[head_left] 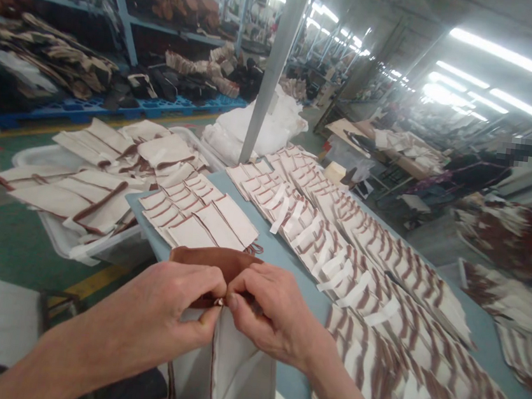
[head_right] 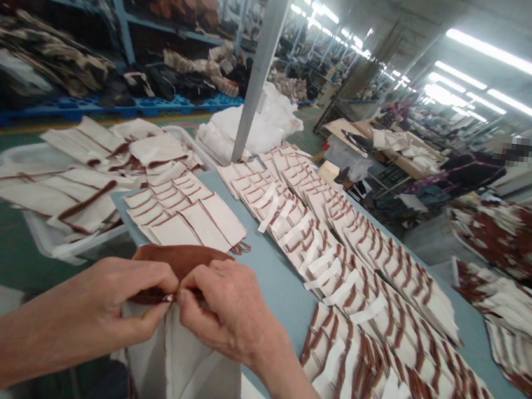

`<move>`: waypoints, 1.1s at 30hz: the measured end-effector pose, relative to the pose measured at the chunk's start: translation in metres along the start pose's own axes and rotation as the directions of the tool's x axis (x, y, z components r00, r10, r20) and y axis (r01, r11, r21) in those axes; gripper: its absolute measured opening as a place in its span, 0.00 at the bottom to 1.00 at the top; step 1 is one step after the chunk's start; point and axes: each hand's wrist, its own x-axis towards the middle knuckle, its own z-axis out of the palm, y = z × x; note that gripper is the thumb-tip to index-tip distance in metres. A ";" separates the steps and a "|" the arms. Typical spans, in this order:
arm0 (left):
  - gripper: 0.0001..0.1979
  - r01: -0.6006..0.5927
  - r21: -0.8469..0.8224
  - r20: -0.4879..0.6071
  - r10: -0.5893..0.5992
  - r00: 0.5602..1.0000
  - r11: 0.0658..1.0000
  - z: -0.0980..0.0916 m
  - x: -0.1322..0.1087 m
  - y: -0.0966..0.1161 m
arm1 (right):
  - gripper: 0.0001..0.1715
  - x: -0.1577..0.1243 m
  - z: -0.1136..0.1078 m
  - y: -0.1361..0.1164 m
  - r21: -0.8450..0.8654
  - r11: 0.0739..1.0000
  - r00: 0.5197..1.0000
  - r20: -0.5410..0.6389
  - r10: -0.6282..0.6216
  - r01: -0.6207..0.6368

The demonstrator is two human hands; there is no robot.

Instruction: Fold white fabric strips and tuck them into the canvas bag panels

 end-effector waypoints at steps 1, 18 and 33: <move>0.08 0.001 0.013 0.008 -0.001 1.000 1.000 0.000 0.000 -0.001 | 0.11 0.000 0.000 0.001 0.028 1.000 1.000 0.017 0.015 -0.015; 0.10 -0.013 -0.026 -0.039 0.012 0.999 1.000 -0.004 0.001 -0.004 | 0.05 0.002 0.006 0.004 0.035 0.996 0.995 -0.065 -0.080 0.082; 0.11 -0.227 0.154 -0.205 0.256 0.945 0.961 -0.001 -0.010 -0.006 | 0.03 0.013 0.009 -0.009 0.132 0.990 0.996 -0.066 0.059 -0.050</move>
